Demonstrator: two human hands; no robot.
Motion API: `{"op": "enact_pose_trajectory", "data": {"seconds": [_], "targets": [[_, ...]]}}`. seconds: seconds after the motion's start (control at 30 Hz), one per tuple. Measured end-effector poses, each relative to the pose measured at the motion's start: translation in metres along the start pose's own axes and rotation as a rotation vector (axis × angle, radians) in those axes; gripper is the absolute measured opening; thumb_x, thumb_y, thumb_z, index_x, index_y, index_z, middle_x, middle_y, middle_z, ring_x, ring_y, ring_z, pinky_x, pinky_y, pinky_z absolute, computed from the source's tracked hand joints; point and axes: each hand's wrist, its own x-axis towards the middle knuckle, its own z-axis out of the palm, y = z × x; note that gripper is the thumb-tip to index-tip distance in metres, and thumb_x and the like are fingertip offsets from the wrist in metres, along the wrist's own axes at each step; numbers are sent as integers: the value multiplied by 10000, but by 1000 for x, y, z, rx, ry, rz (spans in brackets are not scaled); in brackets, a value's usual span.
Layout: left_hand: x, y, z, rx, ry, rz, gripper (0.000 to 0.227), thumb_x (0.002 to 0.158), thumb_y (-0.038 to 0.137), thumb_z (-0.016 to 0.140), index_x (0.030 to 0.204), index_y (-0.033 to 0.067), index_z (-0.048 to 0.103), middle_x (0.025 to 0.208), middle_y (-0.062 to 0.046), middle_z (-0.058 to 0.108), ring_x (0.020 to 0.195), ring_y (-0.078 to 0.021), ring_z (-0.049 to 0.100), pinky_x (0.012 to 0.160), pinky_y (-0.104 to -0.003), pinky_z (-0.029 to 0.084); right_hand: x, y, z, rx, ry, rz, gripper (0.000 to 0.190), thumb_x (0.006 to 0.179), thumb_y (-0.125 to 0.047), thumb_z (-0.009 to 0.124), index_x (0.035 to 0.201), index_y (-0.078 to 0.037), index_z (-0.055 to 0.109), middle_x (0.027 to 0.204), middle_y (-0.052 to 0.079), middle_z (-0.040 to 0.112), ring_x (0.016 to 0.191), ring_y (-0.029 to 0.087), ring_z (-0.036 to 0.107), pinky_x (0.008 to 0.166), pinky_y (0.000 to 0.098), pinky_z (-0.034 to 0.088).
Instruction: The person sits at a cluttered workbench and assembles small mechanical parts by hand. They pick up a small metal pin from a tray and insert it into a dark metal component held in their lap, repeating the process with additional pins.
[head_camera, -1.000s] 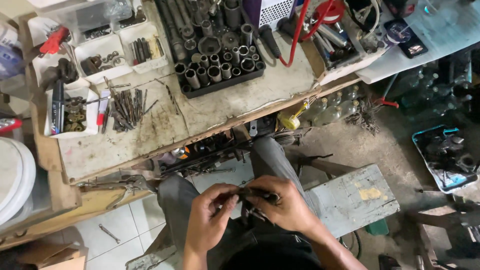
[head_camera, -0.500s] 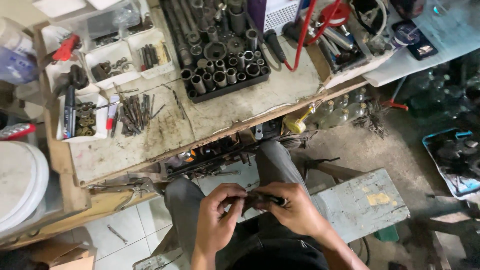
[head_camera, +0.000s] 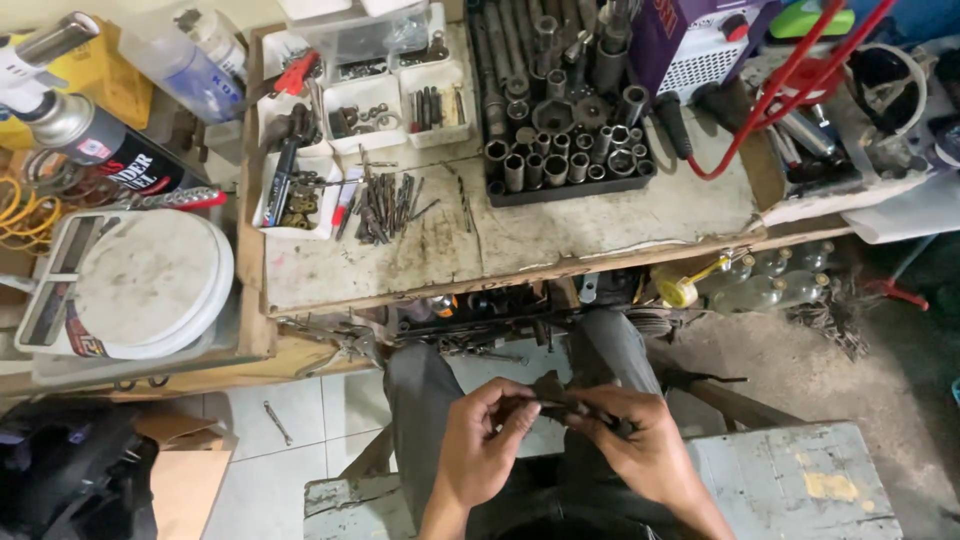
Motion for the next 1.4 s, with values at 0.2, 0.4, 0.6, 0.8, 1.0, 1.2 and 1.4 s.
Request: {"op": "enact_pose_trajectory", "data": {"seconds": [0.2,0.4,0.6,0.8,1.0,1.2,1.4], "targets": [[-4,-3,-2,-102,-20,71,115,887,-79,687,990,-50,730,906,-84,712,723,-118,572,672,-254,507,-1,9,3,0,-36,6,263,762,-34,775,1018,-26,833,852,41,904,632,100,757,598,244,604],[-4,-12,-5,-54,27,-112,358,983,254,715,722,15,662,548,-6,541,462,-77,374,443,-263,280,-2,11,5,29,-22,-120,262,743,23,767,989,-30,837,971,66,870,697,150,781,625,241,592],[-11,9,-3,141,51,-51,89,902,88,718,879,7,747,640,16,603,556,-81,440,527,-244,366,-3,15,8,-3,-37,-96,270,691,32,798,954,-19,832,1017,69,855,769,170,793,672,257,603],[-15,-11,-6,-55,88,38,132,897,-35,692,1024,-35,728,898,-73,726,695,-94,586,653,-217,505,-1,16,9,-33,-92,5,264,761,-37,790,1022,-9,812,834,26,810,570,123,564,519,250,446],[-18,-8,-10,-68,73,22,211,887,-3,686,1089,-52,724,947,-92,741,740,-109,611,706,-227,521,1,15,13,-39,-87,-35,253,781,14,746,1025,-14,809,866,51,827,653,148,694,620,260,540],[-17,-3,-13,233,74,-14,453,992,357,663,689,22,635,574,10,490,517,-112,367,500,-298,297,1,15,16,-17,-103,-33,285,751,50,760,1015,-30,830,1002,57,844,715,153,767,638,245,595],[-16,-6,-8,84,83,49,136,903,21,701,1016,-34,754,737,-53,680,596,-111,545,568,-243,454,5,16,16,-65,-125,10,284,788,-15,752,1060,-56,824,878,58,861,617,143,689,581,257,530]]}}
